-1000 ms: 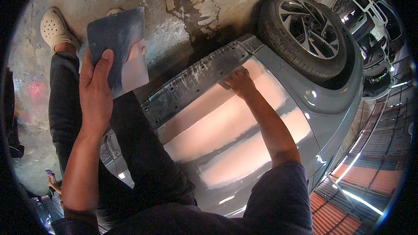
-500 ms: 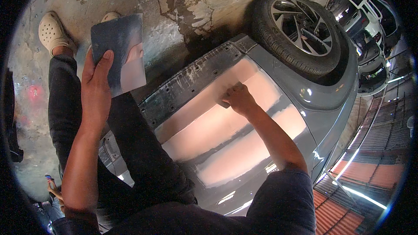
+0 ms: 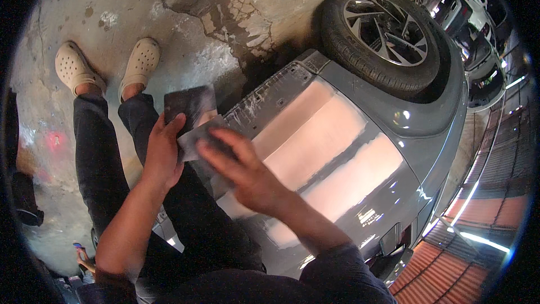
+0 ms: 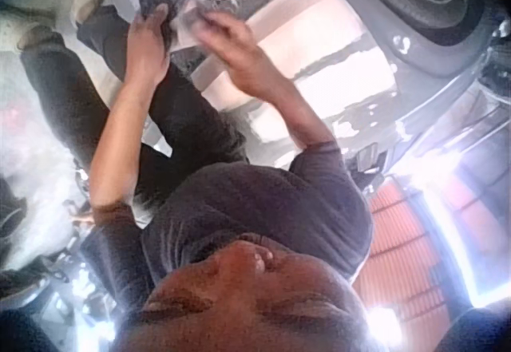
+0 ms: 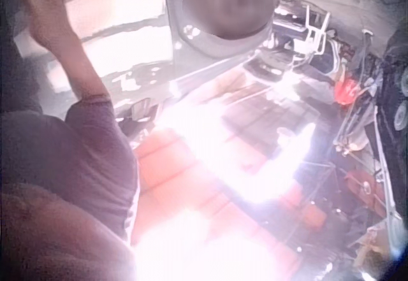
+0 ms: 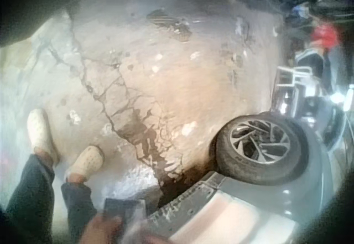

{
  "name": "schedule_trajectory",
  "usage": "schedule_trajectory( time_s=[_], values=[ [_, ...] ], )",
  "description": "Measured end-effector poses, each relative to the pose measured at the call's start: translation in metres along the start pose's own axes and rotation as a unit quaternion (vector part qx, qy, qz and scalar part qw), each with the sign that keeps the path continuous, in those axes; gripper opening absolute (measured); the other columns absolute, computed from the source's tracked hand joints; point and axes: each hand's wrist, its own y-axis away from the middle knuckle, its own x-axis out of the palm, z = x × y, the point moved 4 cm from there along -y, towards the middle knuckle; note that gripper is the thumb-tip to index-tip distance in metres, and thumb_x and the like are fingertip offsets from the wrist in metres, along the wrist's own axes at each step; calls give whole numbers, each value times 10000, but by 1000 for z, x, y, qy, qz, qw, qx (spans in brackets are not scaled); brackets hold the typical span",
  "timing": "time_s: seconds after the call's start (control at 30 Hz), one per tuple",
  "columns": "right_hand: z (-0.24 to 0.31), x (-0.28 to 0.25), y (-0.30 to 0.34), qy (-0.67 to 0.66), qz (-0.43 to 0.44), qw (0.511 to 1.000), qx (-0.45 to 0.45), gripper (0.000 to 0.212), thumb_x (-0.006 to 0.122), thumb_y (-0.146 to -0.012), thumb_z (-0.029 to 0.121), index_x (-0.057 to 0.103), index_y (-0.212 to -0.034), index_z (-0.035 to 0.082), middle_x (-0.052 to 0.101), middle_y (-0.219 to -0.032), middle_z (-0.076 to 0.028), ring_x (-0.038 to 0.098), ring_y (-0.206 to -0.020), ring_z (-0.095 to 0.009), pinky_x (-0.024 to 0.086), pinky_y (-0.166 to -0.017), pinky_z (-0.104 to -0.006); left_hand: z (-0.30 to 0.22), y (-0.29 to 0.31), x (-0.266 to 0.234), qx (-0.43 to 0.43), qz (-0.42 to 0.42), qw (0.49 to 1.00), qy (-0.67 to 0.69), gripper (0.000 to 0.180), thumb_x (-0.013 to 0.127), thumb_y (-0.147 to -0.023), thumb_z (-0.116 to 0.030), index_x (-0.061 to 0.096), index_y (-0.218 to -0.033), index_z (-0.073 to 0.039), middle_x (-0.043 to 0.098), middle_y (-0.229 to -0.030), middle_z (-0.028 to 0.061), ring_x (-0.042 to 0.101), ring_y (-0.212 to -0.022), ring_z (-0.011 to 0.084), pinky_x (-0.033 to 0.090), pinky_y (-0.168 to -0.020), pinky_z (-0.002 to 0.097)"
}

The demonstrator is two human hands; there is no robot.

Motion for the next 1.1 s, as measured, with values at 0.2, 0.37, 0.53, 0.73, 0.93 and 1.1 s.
schedule_trajectory(
  time_s=[0.2, 0.37, 0.53, 0.73, 0.93, 1.1],
  values=[
    [-77, 9, 21, 113, -4, 993, 39, 660, 551, -792, -139, 561, -1388, 145, 465, -1421, -179, 458, -1322, -371, 394, -1107, -452, -9, 16, 2, -10, -36, 999, 12, 257, 539, -995, -120, 539, -1239, -39, 642, -1147, 85, 653, -996, 204, 545, -853, 367],
    [-72, -26, 23, 233, -32, 972, 31, 633, 609, -772, -79, 612, -1339, 202, 521, -1403, -78, 461, -1333, -341, 336, -1142, -521, -24, 15, 12, 156, -2, 985, -78, 239, 538, -1021, -149, 563, -1221, -21, 634, -1058, 6, 555, -933, 78, 434, -849, 219],
    [-26, -28, 0, 252, -43, 967, 3, 670, 606, -744, -80, 621, -1334, 238, 511, -1413, -48, 430, -1372, -325, 255, -1175, -584, -17, 22, 16, 194, 5, 964, -181, 271, 535, -1033, -142, 561, -1243, 28, 645, -954, 15, 552, -818, 70, 444, -756, 233],
    [-34, 14, 9, 230, 57, 971, -38, 546, 589, -792, -4, 645, -1290, 213, 525, -1355, -79, 485, -1293, -317, 318, -1126, -570, -19, 33, 17, 367, -23, 825, -429, 376, 520, -1048, -204, 519, -1308, 68, 615, -771, 89, 522, -666, 99, 455, -631, 268],
    [-126, -14, 58, 402, 198, 890, 76, 555, 539, -832, -14, 636, -1298, 271, 517, -1387, -60, 415, -1374, -278, 274, -1157, -571, -54, 28, 16, 374, -61, 859, -345, 335, 525, -1048, -205, 536, -1273, 44, 668, -895, 93, 567, -775, 123, 481, -740, 286],
    [-226, -46, 93, 556, 306, 767, 96, 479, 537, -912, 125, 596, -1349, 311, 493, -1425, -64, 394, -1376, -307, 231, -1177, -614, -60, 27, 7, 307, -37, 891, -332, 346, 523, -1057, -229, 519, -1315, 1, 603, -1165, 43, 522, -1038, 116, 400, -956, 252]
  ],
)
